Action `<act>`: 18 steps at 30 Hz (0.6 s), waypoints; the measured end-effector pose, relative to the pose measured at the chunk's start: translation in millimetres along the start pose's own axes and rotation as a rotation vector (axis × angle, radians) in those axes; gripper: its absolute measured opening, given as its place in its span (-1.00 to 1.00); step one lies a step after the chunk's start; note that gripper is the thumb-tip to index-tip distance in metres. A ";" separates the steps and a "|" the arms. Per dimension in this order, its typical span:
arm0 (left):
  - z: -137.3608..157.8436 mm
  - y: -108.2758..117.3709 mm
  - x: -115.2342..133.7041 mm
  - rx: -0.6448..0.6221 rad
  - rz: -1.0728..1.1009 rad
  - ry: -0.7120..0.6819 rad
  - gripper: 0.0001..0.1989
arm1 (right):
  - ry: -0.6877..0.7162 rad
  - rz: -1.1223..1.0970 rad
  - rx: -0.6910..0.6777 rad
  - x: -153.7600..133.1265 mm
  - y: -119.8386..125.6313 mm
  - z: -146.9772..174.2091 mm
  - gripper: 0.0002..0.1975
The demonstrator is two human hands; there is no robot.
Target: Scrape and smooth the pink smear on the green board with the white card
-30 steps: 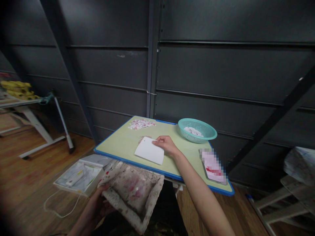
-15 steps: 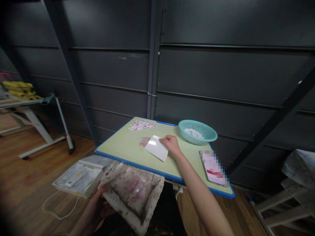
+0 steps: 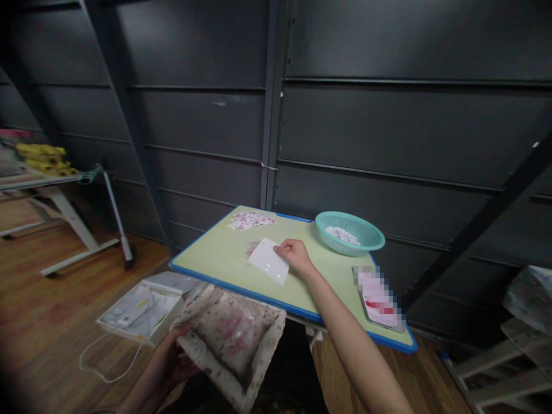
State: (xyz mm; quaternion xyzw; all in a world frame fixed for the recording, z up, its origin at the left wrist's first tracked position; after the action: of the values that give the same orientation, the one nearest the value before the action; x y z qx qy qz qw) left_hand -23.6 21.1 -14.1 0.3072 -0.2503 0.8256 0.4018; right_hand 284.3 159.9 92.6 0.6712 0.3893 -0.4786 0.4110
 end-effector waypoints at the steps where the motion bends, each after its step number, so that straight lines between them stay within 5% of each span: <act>1: 0.5 0.1 0.5 -0.002 -0.013 -0.007 -0.81 | -0.002 0.001 -0.009 0.5 -0.5 -0.1 -0.62; 18: 3.7 -1.2 1.5 0.038 -0.014 -0.003 -0.83 | 0.022 0.033 -0.079 -5.6 -4.0 -9.9 -0.57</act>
State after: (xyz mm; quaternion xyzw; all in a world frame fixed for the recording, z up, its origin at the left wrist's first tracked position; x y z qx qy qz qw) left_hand -22.2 20.1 -10.3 0.3177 -0.2330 0.8269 0.4012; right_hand 282.5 169.7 99.4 0.6659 0.4013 -0.4487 0.4407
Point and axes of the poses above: each hand's wrist, its own z-axis away from the middle knuckle, its own y-axis out of the back of the hand, x = y × z, the point moved 2 cm from there along -z, towards the middle knuckle, and after that the axes turned 13 degrees about x, right-handed, at the moved point
